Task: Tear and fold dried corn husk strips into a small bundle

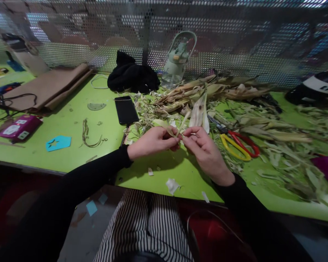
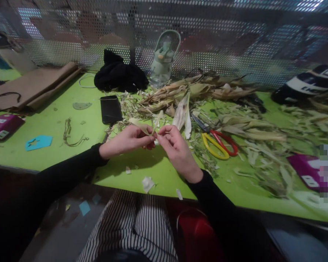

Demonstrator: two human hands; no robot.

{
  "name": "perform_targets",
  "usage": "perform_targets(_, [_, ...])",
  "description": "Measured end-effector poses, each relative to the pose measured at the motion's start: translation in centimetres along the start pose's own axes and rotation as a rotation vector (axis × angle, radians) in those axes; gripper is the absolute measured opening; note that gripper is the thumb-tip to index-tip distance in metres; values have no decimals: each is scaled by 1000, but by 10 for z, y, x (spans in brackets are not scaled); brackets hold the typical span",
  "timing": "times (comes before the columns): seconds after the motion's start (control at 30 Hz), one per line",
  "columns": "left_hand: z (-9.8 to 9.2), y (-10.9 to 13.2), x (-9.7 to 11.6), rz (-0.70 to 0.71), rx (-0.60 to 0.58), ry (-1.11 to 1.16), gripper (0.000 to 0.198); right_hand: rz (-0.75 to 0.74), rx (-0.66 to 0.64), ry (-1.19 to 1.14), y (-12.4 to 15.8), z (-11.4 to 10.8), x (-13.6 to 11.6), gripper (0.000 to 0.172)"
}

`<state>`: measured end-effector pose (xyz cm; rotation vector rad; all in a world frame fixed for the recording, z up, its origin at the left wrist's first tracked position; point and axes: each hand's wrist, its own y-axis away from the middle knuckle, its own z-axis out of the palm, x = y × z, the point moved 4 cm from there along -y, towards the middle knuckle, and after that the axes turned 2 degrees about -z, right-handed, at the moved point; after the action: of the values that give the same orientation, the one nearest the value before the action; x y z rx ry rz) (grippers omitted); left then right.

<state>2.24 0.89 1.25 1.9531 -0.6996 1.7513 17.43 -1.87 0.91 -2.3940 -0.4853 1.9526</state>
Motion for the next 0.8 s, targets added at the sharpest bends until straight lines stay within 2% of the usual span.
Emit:
perform_targets(0.13, [1, 3, 3, -19, -28, -6, 12, -17, 28, -44, 3, -1, -2, 11])
perform_targets(0.23, [-1, 3, 1, -79, -35, 123, 14, 10, 38, -74, 1, -4, 2, 12])
perform_targets(0.3, [-2, 2, -1, -132, -57, 247, 8, 20, 57, -54, -1, -8, 5, 12])
perform_targets(0.33, [-1, 2, -2, -157, -76, 308, 5, 12, 74, -19, -2, -10, 6, 12])
perform_targets(0.5, [1, 2, -5, -220, -101, 490, 18, -182, 210, 297, -3, -16, 0, 18])
perform_targets(0.63, [3, 3, -4, -222, -109, 478, 19, -276, 269, 442, -1, -16, -7, 12])
perform_targets(0.8, [3, 5, 1, -191, -129, 405, 21, -301, 261, 447, 1, -14, -12, 8])
